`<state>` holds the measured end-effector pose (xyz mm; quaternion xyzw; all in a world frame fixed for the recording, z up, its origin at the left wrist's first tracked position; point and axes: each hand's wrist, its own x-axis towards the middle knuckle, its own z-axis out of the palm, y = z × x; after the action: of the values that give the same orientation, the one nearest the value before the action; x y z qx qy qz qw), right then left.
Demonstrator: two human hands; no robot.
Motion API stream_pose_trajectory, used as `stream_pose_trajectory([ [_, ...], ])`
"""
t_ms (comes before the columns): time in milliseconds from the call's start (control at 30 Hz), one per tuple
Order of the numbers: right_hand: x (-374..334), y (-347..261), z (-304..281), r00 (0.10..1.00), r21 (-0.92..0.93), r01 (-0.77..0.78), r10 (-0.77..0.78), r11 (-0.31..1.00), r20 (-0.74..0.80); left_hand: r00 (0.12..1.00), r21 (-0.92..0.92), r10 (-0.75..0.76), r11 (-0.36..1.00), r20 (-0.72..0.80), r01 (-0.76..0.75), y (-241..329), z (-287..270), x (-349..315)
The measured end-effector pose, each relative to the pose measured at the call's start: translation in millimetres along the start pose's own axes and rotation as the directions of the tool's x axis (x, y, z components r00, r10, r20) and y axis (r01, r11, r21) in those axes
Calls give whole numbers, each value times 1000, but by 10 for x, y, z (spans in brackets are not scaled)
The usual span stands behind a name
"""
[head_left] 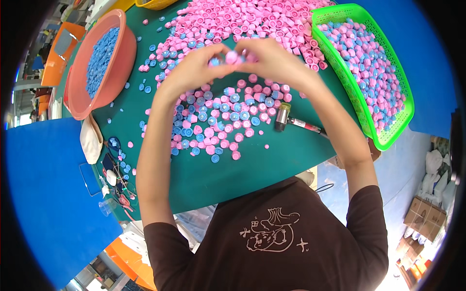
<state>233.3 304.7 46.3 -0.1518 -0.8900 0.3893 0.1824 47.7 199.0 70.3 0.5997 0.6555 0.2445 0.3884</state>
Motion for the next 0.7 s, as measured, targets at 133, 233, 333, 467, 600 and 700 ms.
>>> stream_pose_trajectory([
  [133,-430,-249,-705,953,-108,-212,181,971,-242,956,-213,288,932,-55,-293,553,190,456],
  [233,-891,-122,-1245,873,-175,-305,202,936,-443,894,-246,446,863,-36,-441,1160,562,905],
  [333,-1392,27,-1700,771,-116,-516,400,849,-495,872,-176,489,858,-5,-482,1574,1283,1631],
  [467,-1915,606,-1892,791,-358,-532,299,767,-534,904,-178,408,887,-132,-426,1751,1888,1947],
  [600,-1749,51,-1450,732,-294,-546,276,785,-623,833,-130,548,823,-78,-553,1383,1122,1220],
  [700,-1332,-337,-710,862,15,-421,405,907,-304,868,199,495,856,-46,-478,806,524,487],
])
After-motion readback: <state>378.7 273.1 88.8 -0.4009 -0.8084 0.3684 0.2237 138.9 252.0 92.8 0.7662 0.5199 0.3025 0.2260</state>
